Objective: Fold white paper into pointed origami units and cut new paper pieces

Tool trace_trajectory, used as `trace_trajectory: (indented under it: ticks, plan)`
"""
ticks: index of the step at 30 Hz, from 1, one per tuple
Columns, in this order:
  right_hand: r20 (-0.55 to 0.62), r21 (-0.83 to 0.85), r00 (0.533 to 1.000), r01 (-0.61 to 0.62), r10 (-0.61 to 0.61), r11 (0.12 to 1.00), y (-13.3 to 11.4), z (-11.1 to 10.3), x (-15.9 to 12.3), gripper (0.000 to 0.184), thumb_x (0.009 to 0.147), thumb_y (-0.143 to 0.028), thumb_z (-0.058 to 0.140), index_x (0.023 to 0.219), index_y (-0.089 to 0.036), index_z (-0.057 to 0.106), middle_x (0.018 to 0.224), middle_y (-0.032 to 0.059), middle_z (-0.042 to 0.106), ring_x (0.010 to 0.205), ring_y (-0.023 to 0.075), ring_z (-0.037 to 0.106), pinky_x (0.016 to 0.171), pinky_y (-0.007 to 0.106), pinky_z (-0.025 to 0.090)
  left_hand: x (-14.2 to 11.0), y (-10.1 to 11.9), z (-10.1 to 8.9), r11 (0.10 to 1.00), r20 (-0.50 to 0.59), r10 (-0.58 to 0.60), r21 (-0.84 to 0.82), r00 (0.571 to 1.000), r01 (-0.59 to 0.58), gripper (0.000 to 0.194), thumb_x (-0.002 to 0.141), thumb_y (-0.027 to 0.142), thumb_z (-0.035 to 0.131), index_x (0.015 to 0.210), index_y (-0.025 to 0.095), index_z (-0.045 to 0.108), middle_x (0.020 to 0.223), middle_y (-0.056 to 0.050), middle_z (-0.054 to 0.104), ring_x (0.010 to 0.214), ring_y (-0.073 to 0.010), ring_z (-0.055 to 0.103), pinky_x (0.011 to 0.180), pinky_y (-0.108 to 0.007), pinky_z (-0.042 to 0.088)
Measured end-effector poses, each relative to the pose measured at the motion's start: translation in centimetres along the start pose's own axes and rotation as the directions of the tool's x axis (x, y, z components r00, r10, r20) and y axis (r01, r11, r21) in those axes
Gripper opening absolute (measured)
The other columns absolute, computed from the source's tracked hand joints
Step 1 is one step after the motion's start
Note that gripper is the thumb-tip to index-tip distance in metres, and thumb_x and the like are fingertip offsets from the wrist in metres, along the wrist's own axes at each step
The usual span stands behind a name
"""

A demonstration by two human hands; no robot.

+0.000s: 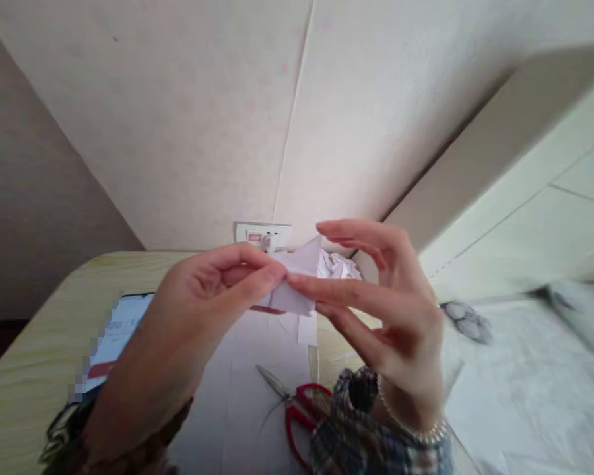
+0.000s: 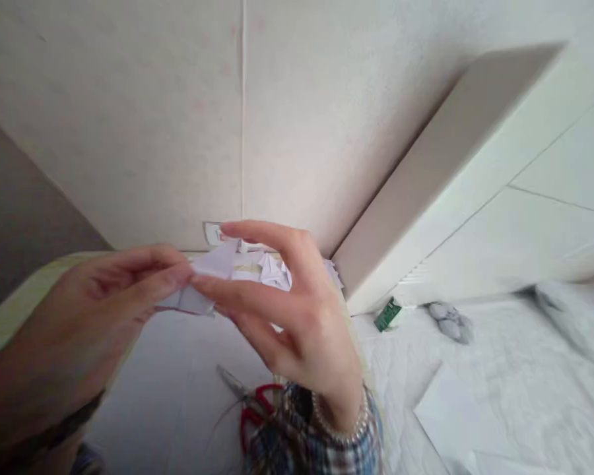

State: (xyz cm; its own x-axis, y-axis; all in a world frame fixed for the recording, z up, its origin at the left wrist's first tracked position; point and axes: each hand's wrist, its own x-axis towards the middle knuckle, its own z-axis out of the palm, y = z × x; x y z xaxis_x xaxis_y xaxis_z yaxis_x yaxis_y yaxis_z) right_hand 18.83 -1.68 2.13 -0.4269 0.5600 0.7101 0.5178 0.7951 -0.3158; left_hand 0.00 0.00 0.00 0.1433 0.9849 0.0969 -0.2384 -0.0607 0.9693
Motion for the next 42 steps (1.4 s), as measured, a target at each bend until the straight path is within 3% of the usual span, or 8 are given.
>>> trace_trajectory:
  ticks: [4, 8, 12, 18, 34, 42]
  plan:
    - [-0.017, 0.092, 0.996, -0.085, 0.087, 0.992, -0.3, -0.1, 0.3, 0.019, 0.093, -0.029, 0.065, 0.108, -0.028, 0.076, 0.133, 0.0022, 0.06, 0.118, 0.0259, 0.058, 0.104, 0.043, 0.049, -0.2, 0.4, 0.5, 0.996, -0.037, 0.091, 0.008, 0.995, -0.091, 0.015, 0.077, 0.02, 0.071, 0.064, 0.027, 0.074, 0.056, 0.011, 0.07, 0.047, -0.0037, 0.062, 0.042, -0.005, 0.045]
    - [-0.17, 0.185, 0.955, -0.21, 0.242, 0.96, -0.9, 0.7, 0.6, 0.006, 0.092, -0.023, 0.067, 0.092, -0.025, 0.073, 0.116, 0.0016, 0.064, 0.113, 0.0191, 0.06, 0.1, 0.033, 0.05, -0.2, 0.6, 0.8, 0.982, -0.042, 0.172, 0.088, 0.984, -0.168, 0.016, 0.078, 0.016, 0.07, 0.065, 0.024, 0.073, 0.056, 0.01, 0.07, 0.048, -0.0015, 0.061, 0.045, -0.002, 0.043]
    - [-0.146, 0.218, 0.934, -0.292, 0.327, 0.931, -1.1, 1.5, 1.0, 0.008, 0.086, -0.02, 0.074, 0.086, -0.021, 0.066, 0.11, 0.001, 0.063, 0.112, 0.0146, 0.06, 0.099, 0.026, 0.047, -0.1, 0.7, 0.7, 0.964, -0.053, 0.215, 0.173, 0.975, -0.203, 0.016, 0.078, 0.015, 0.07, 0.066, 0.025, 0.074, 0.058, 0.011, 0.071, 0.051, -0.0017, 0.062, 0.046, -0.002, 0.043]
    - [-0.116, 0.222, 0.927, -0.326, 0.357, 0.919, -0.7, 1.6, 1.1, 0.009, 0.085, -0.016, 0.075, 0.086, -0.02, 0.066, 0.109, 0.0021, 0.063, 0.11, 0.0135, 0.061, 0.098, 0.024, 0.046, -0.3, 0.7, 0.6, 0.945, -0.052, 0.238, 0.244, 0.97, -0.219, 0.015, 0.079, 0.019, 0.07, 0.066, 0.027, 0.075, 0.06, 0.011, 0.072, 0.051, -0.0024, 0.061, 0.046, -0.003, 0.042]
    - [-0.092, 0.249, 0.931, -0.321, 0.353, 0.914, -0.5, 1.7, 0.9, 0.013, 0.084, -0.014, 0.075, 0.085, -0.02, 0.064, 0.11, 0.0018, 0.063, 0.109, 0.0138, 0.061, 0.097, 0.026, 0.048, -0.1, 0.6, 0.5, 0.969, -0.073, 0.185, 0.178, 0.98, -0.17, 0.012, 0.069, 0.018, 0.076, 0.062, 0.027, 0.075, 0.061, 0.009, 0.076, 0.048, -0.0031, 0.063, 0.045, -0.003, 0.045]
    - [-0.077, 0.265, 0.936, -0.312, 0.342, 0.912, -0.6, 1.8, 1.0, 0.013, 0.085, -0.013, 0.075, 0.085, -0.02, 0.064, 0.109, 0.002, 0.062, 0.109, 0.0138, 0.061, 0.097, 0.026, 0.047, -0.1, 0.3, 0.4, 0.956, -0.036, 0.222, 0.204, 0.974, -0.21, 0.009, 0.073, 0.018, 0.075, 0.07, 0.026, 0.076, 0.068, 0.008, 0.078, 0.061, -0.006, 0.072, 0.056, -0.004, 0.053]
